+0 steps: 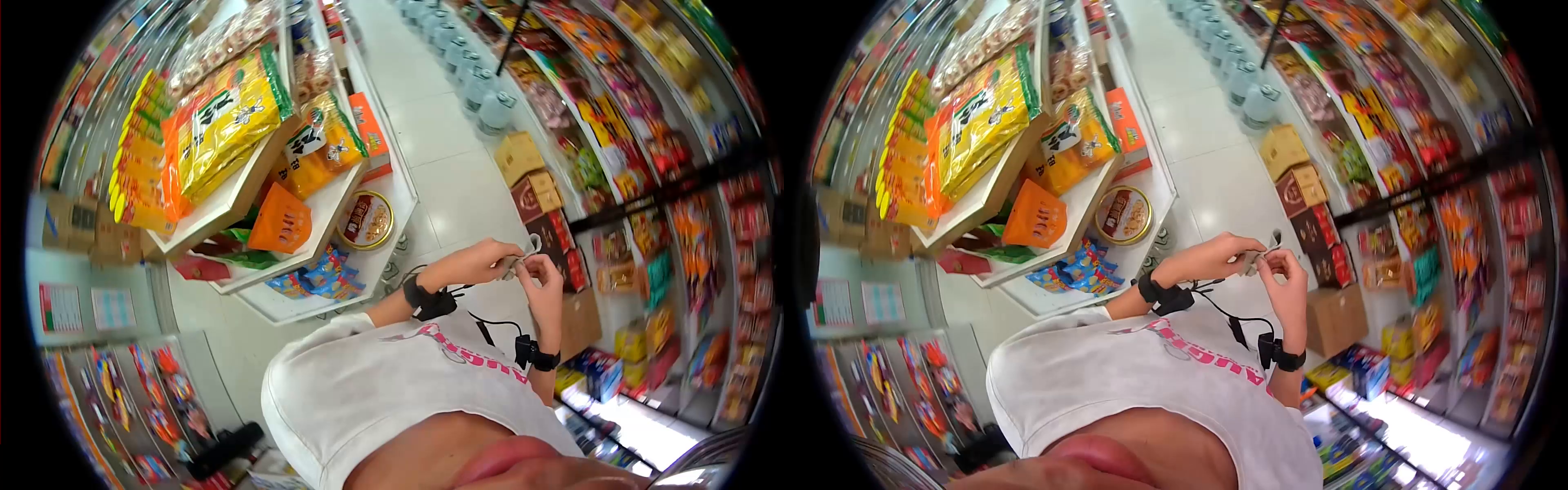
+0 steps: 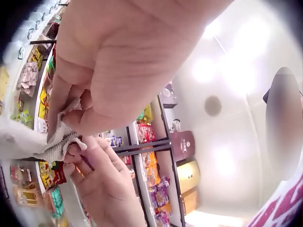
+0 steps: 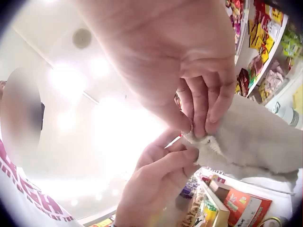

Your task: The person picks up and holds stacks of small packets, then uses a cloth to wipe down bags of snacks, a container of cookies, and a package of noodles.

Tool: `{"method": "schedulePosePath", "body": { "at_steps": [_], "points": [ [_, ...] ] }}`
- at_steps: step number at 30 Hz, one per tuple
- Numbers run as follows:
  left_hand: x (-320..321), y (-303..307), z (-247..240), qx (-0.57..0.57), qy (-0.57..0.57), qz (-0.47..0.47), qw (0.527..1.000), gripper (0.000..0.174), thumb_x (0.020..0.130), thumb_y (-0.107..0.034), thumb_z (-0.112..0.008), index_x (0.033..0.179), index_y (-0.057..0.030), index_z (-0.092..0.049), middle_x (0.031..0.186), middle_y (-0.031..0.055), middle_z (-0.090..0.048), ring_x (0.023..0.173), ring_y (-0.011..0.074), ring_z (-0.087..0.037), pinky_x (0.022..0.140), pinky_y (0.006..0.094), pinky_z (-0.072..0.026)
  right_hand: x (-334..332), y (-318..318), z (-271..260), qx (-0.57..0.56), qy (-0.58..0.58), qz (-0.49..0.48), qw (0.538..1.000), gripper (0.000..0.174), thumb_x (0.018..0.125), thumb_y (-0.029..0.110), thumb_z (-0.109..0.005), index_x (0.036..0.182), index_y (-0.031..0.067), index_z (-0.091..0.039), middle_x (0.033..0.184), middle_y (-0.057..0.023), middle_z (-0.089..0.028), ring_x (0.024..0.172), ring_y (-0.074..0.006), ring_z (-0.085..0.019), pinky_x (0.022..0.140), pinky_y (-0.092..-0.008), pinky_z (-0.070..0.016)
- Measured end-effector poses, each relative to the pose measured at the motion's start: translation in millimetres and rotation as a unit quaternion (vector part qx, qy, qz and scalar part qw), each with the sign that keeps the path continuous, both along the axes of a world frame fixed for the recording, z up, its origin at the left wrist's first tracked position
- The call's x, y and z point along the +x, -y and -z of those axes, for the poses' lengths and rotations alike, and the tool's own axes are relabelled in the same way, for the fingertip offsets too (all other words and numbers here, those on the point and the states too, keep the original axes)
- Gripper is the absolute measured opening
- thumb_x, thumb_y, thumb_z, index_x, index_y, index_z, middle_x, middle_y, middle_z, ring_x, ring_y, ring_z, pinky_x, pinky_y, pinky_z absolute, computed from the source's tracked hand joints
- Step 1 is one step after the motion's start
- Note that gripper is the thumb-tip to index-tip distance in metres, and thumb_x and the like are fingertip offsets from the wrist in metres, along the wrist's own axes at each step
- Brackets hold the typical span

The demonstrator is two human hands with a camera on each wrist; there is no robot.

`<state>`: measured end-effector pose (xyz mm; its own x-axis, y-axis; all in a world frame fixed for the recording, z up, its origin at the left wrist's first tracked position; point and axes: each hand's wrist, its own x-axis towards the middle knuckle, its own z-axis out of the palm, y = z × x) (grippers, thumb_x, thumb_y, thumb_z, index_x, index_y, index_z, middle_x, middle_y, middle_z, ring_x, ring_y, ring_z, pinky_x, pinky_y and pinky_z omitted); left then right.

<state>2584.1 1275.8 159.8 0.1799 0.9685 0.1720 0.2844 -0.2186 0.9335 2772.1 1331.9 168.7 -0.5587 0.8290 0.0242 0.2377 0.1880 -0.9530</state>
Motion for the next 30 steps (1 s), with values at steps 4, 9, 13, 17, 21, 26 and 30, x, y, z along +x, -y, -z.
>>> {"method": "schedulePosePath", "body": {
  "at_steps": [4, 9, 13, 17, 21, 26, 30],
  "points": [
    [-38, -59, -7, 0.014, 0.041, -0.033, 0.998, 0.032, 0.082, -0.003, -0.061, 0.113, 0.0017, -0.060, 0.092, 0.0178, -0.066, 0.077, 0.0302, -0.064, 0.069, 0.0373, -0.0490, -44, -84, -8, 0.053, 0.031, -0.062, 0.996, 0.010, 0.089, 0.006, -0.065, 0.089, -0.0037, -0.064, 0.082, -0.0033, -0.059, 0.073, -0.0094, -0.055, 0.068, -0.0233, -0.0441],
    [-83, -134, 2, -0.002, 0.003, -0.129, 0.992, 0.033, 0.082, -0.010, -0.067, 0.112, 0.0020, -0.061, 0.097, 0.0173, -0.066, 0.084, 0.0303, -0.064, 0.075, 0.0370, -0.0488, -98, -183, 8, -0.008, -0.031, -0.188, 0.982, 0.017, 0.095, 0.010, -0.057, 0.092, -0.0031, -0.068, 0.083, -0.0042, -0.053, 0.078, -0.0112, -0.053, 0.068, -0.0238, -0.0417],
    [-124, -198, 9, -0.011, -0.025, -0.190, 0.981, 0.027, 0.083, -0.005, -0.064, 0.109, 0.0018, -0.062, 0.098, 0.0171, -0.066, 0.088, 0.0318, -0.063, 0.079, 0.0376, -0.0492, -140, -294, 41, -0.049, -0.067, -0.200, 0.976, 0.036, 0.088, 0.009, -0.067, 0.121, -0.0011, -0.058, 0.108, -0.0089, -0.057, 0.102, -0.0151, -0.056, 0.086, -0.0288, -0.0466],
    [-154, -290, 4, -0.001, -0.027, -0.172, 0.985, 0.024, 0.083, 0.000, -0.062, 0.106, 0.0017, -0.064, 0.098, 0.0170, -0.066, 0.092, 0.0315, -0.063, 0.082, 0.0374, -0.0496, -182, -401, 40, 0.027, -0.054, -0.327, 0.943, 0.074, 0.080, 0.011, -0.075, 0.143, 0.0032, -0.039, 0.142, -0.0150, -0.046, 0.130, -0.0225, -0.046, 0.099, -0.0375, -0.0432],
    [-177, -373, -37, -0.027, -0.054, -0.238, 0.969, 0.020, 0.084, -0.004, -0.065, 0.104, -0.0002, -0.065, 0.093, 0.0133, -0.066, 0.087, 0.0246, -0.064, 0.077, 0.0347, -0.0498, -227, -488, 29, -0.048, -0.032, -0.422, 0.905, 0.059, 0.079, 0.011, -0.076, 0.132, 0.0013, -0.053, 0.124, -0.0139, -0.062, 0.117, -0.0218, -0.057, 0.097, -0.0317, -0.0442],
    [-224, -440, -49, -0.082, -0.050, -0.395, 0.914, 0.019, 0.081, -0.007, -0.071, 0.099, -0.0015, -0.067, 0.079, 0.0083, -0.066, 0.075, 0.0164, -0.063, 0.071, 0.0292, -0.0493, -286, -570, 19, 0.080, -0.061, -0.406, 0.908, 0.028, 0.074, 0.008, -0.076, 0.094, -0.0047, -0.060, 0.083, -0.0145, -0.057, 0.071, -0.0240, -0.052, 0.070, -0.0338, -0.0450],
    [-270, -480, -38, -0.032, -0.035, -0.426, 0.903, 0.016, 0.081, -0.008, -0.072, 0.095, -0.0017, -0.068, 0.078, 0.0079, -0.068, 0.073, 0.0160, -0.064, 0.069, 0.0285, -0.0499, -342, -615, 23, 0.027, -0.034, -0.428, 0.903, 0.026, 0.078, 0.012, -0.076, 0.091, -0.0027, -0.059, 0.080, -0.0074, -0.059, 0.071, -0.0157, -0.052, 0.068, -0.0308, -0.0457]
  ]
}}
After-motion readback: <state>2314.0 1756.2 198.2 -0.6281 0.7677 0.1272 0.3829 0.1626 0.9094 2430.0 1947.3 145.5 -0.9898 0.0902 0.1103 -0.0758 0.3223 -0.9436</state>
